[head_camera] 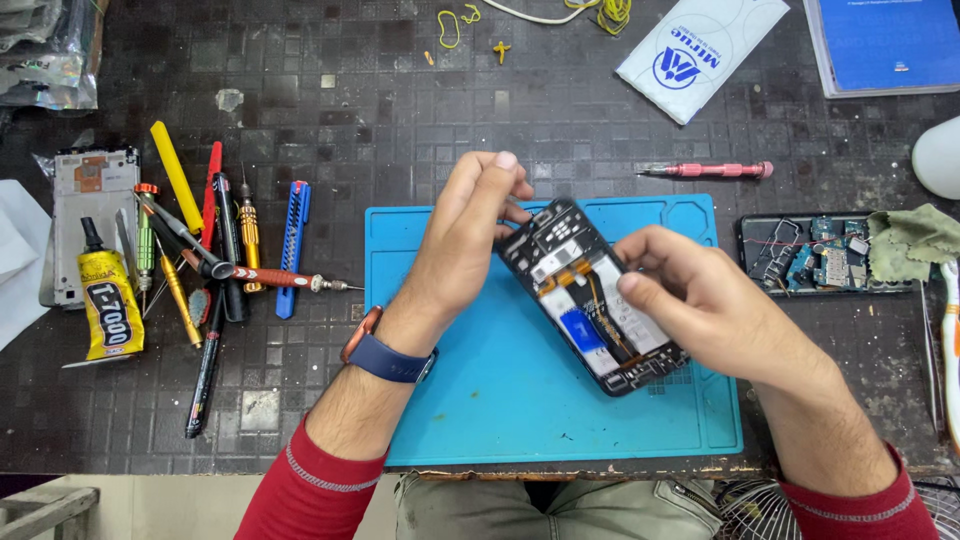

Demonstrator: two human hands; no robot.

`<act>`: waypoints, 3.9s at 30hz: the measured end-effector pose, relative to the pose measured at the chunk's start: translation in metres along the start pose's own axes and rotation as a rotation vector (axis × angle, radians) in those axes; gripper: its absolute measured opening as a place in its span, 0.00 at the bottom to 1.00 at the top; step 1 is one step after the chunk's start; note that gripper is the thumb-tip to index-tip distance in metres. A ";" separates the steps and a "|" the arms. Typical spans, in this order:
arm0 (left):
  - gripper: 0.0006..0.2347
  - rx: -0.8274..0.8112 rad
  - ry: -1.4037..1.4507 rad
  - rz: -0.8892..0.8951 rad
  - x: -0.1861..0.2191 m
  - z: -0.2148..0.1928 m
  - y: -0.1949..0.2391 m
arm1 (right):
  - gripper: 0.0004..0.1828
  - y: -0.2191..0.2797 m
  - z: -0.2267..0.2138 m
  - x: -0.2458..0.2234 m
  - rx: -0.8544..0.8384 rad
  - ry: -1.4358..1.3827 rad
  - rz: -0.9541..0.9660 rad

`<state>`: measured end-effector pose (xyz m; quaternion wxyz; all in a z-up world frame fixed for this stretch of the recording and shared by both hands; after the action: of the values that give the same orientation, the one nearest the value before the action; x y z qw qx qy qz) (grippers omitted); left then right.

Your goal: The person cleans the internal components of a disassembled smartphone using a toothbrush and wipes the screen with a cloth. They then reposition internal parts and reconnect a ribbon cable before placing the motherboard back into the chassis.

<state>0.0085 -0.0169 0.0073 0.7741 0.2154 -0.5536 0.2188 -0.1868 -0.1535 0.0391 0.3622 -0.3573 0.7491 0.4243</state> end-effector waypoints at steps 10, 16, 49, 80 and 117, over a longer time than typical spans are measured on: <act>0.19 -0.288 -0.054 -0.156 -0.004 0.017 0.010 | 0.26 -0.002 -0.007 0.001 0.113 -0.423 -0.267; 0.15 -0.457 -0.035 -0.186 -0.004 0.019 0.015 | 0.27 0.000 -0.012 0.005 -0.079 -0.363 -0.238; 0.18 -0.834 -0.987 -0.420 0.032 0.006 0.032 | 0.23 0.047 -0.166 0.163 0.650 0.621 0.136; 0.15 -0.580 -0.985 -0.519 0.048 -0.006 0.021 | 0.14 0.052 -0.144 0.084 0.680 0.566 0.072; 0.23 -0.533 -1.149 -0.445 0.057 0.002 0.024 | 0.10 0.039 -0.097 0.032 0.462 0.644 -0.079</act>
<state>0.0100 0.0072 0.0644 0.4099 0.2082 -0.8551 -0.2398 -0.2584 -0.2323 0.0631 0.1955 -0.4097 0.8858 0.0968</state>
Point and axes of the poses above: each hand's wrist, its own y-axis away from the middle knuckle, its own z-axis out of the palm, x = y × z, the point moved 2 cm from there along -y, towards the middle knuckle, and after that the axes turned 4 degrees about y, right-handed, at the moved point
